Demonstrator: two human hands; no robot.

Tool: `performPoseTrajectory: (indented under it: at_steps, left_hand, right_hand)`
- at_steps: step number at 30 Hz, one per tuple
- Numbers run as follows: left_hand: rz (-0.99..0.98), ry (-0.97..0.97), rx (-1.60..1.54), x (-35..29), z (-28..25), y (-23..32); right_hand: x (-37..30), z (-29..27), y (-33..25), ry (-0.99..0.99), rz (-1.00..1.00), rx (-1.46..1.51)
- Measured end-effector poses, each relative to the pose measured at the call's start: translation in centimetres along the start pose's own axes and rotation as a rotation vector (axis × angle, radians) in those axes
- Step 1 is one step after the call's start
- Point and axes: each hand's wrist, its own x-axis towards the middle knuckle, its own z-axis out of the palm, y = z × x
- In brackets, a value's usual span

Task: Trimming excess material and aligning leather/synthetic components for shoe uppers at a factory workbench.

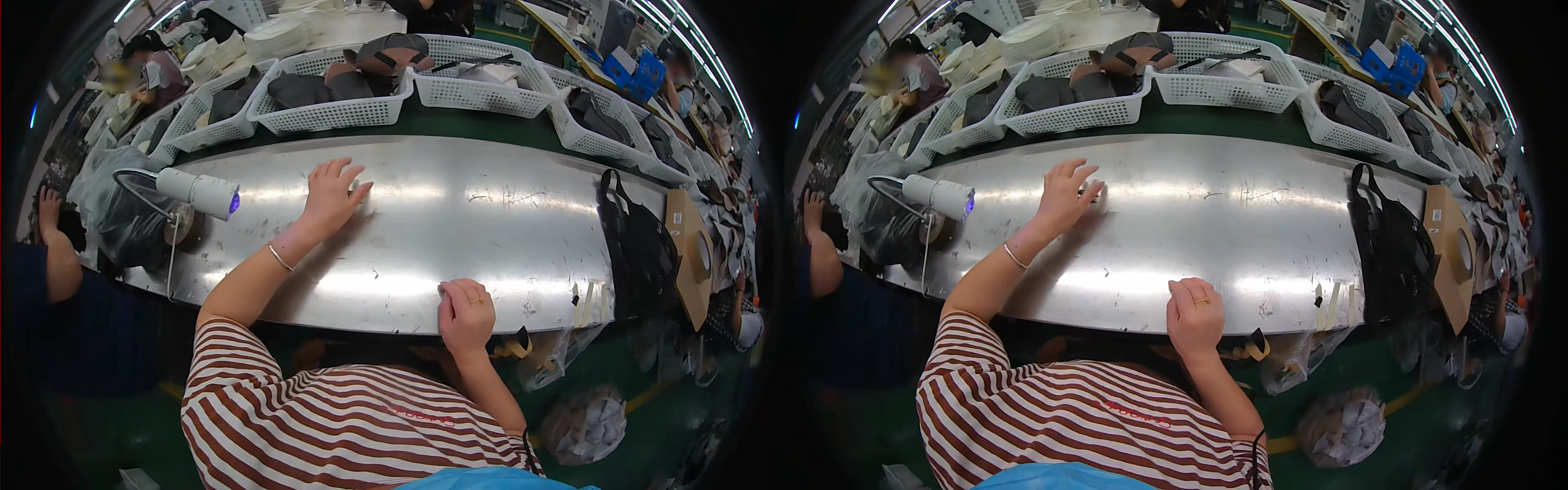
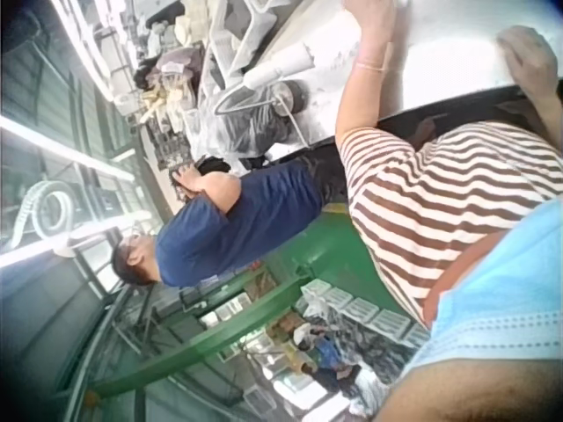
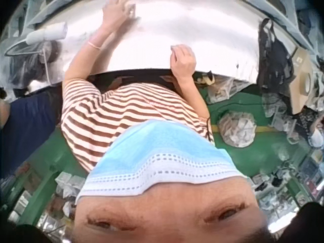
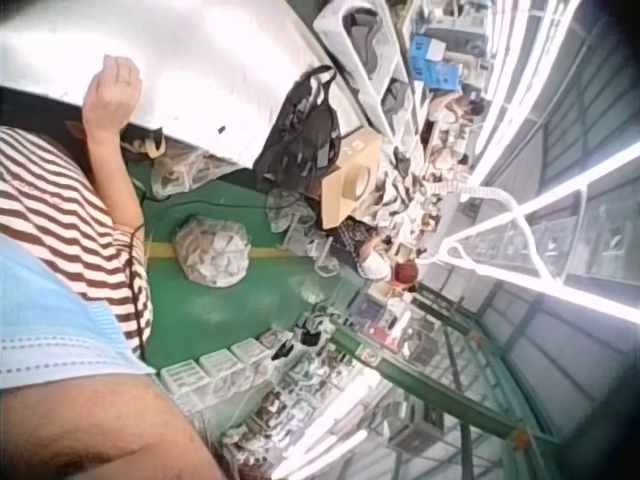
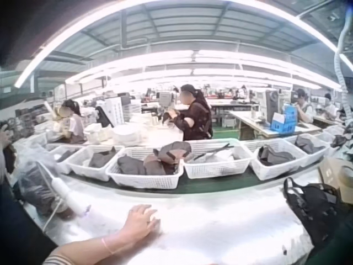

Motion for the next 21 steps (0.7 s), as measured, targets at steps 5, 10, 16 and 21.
performPoseTrajectory:
  at_steps: [5, 10, 16, 21]
  left_hand:
    - [0.07, 0.396, -0.339, 9.0, 0.2, 2.5]
    - [-0.372, 0.766, -0.335, 22.4, 3.8, -1.4]
    - [-1.01, -0.016, -0.081, 28.0, 6.3, -12.9]
    - [-0.818, -0.043, 0.492, 25.3, 7.6, -22.0]
  right_hand:
    - [-0.2, 0.1, 0.6, -0.021, -0.011, -0.042]
    - [0.2, 0.5, 0.1, -0.033, -0.007, -0.015]
    - [0.3, 0.0, 0.5, -0.061, -0.002, 0.003]
    - [0.7, -0.5, 1.0, -0.108, -0.089, 0.043]
